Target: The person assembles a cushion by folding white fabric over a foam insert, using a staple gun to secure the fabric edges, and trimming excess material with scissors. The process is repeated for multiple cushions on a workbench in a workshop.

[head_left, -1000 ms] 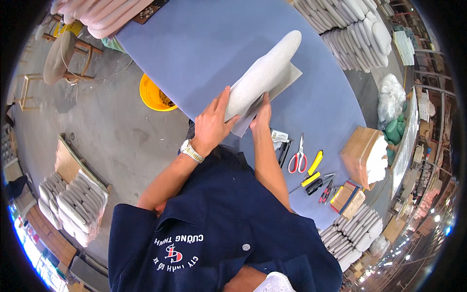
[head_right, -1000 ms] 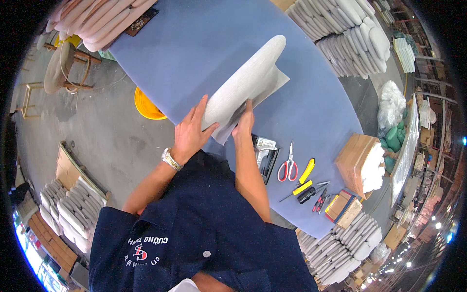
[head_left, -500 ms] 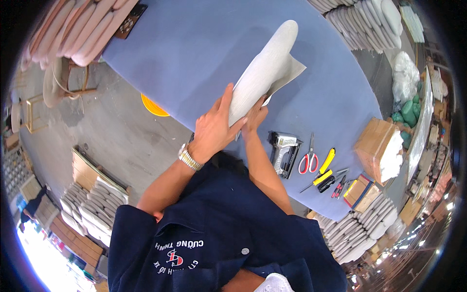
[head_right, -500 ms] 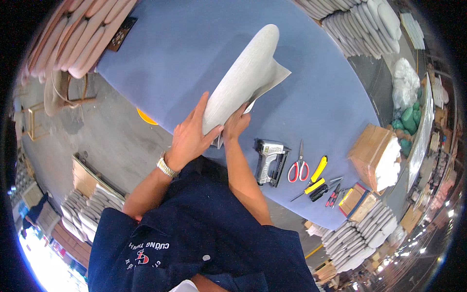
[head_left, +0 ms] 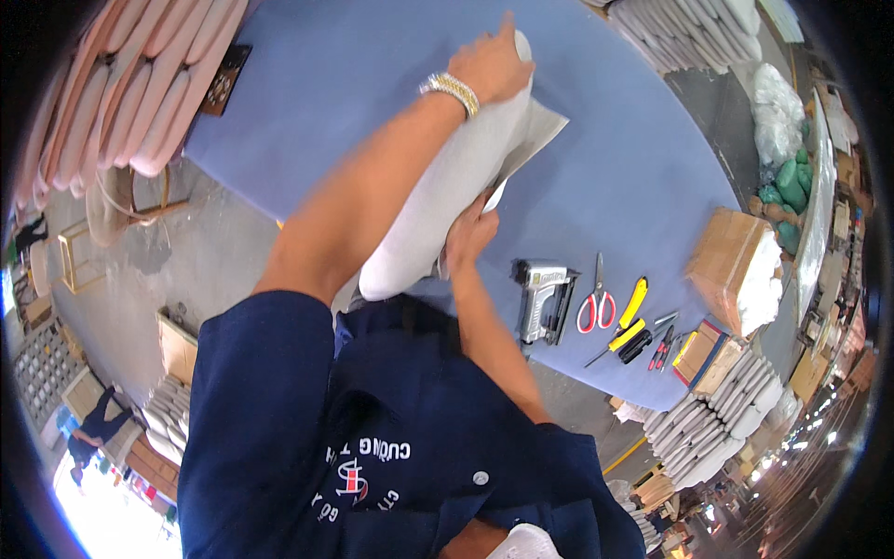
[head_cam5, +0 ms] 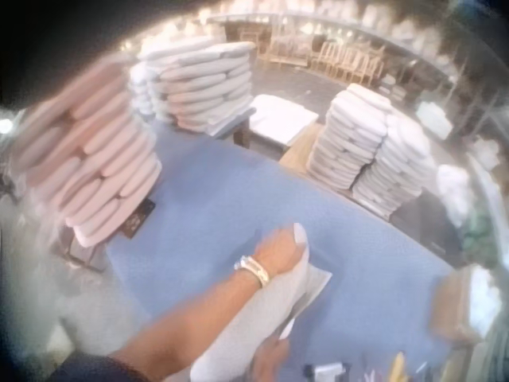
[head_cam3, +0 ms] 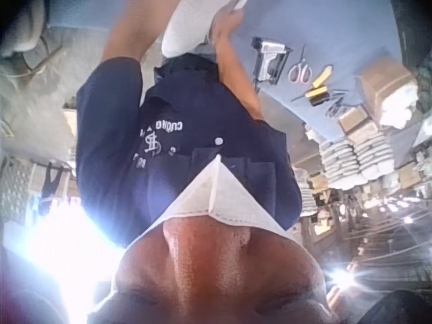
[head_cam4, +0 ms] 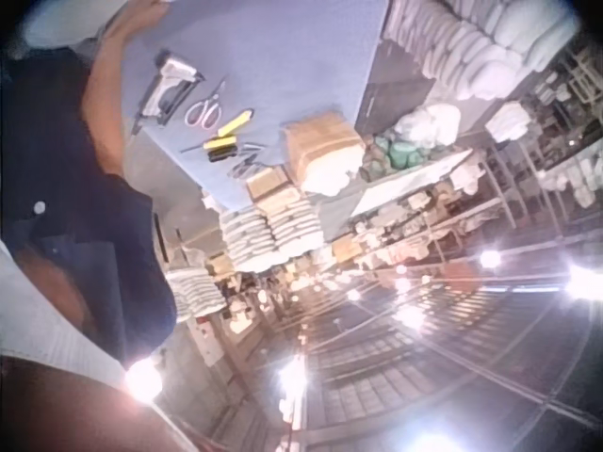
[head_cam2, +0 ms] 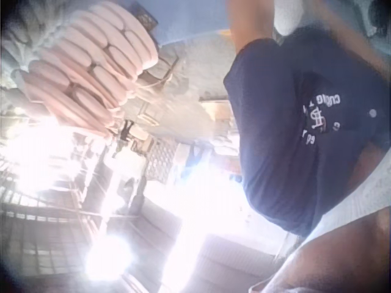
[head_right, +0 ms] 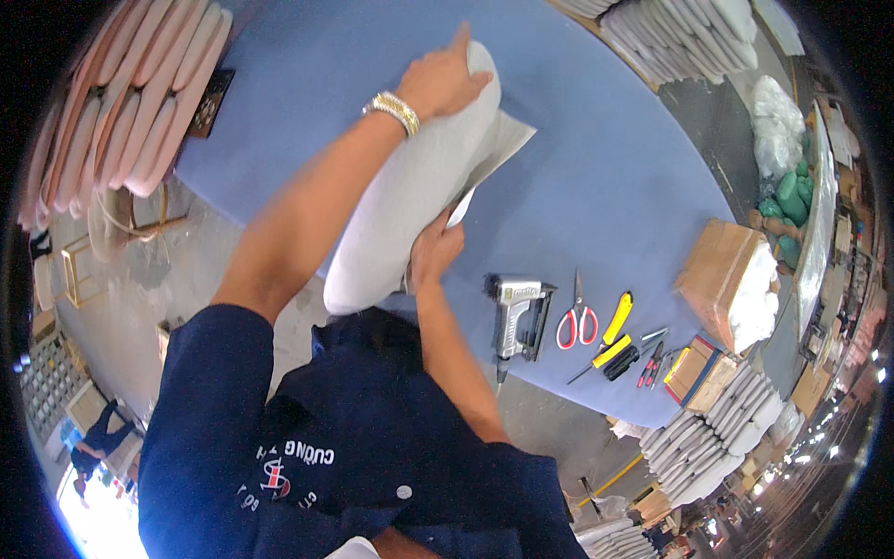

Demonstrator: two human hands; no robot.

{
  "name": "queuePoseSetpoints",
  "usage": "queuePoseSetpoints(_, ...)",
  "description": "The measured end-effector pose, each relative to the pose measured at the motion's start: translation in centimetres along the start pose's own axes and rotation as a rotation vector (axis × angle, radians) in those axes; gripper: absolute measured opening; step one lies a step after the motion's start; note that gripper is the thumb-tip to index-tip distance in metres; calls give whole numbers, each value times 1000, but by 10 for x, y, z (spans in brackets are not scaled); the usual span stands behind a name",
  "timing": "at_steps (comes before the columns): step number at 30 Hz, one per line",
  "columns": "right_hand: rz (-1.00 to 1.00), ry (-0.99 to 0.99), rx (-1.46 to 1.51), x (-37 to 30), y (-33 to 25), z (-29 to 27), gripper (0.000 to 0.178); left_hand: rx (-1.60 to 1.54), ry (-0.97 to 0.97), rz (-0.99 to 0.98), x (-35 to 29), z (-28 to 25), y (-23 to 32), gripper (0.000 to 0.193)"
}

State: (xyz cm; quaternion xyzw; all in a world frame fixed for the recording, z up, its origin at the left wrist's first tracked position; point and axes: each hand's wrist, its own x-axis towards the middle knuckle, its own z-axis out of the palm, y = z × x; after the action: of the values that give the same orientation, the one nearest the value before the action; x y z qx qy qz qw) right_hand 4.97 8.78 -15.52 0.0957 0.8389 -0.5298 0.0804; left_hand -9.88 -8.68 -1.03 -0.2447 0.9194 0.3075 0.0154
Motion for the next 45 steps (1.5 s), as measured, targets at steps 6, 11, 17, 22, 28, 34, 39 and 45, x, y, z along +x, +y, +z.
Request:
queuePoseSetpoints(6,-48,9,-37,-7,-18,-3,52,-175,53,55,-108,3,-56,98)
queuePoseSetpoints(11,10,-86,-34,-1,-19,-13,53,-341,209,-127,-273,6,-86,77)
queuePoseSetpoints(17,122,-622,121,-11,-24,-58,50,-1313,381,-650,-358,111,-141,75)
queuePoseSetpoints(22,-99,-868,-103,-14,-58,-68,53,-1684,546,-714,-328,134,-135,93)
queuePoseSetpoints(28,-457,-958,-517,-16,-87,-94,61,-1732,687,-822,-313,129,-110,86)
queuePoseSetpoints(34,-459,-898,-405,-41,-156,-107,56,-2176,350,-806,-313,123,-76,60)
queuePoseSetpoints(39,-243,-920,-286,-39,-138,-106,46,-1578,355,-857,-334,112,-54,78)
queuePoseSetpoints(45,-202,-892,-185,-34,-122,-115,49,-1210,508,-264,-386,126,-29,85)
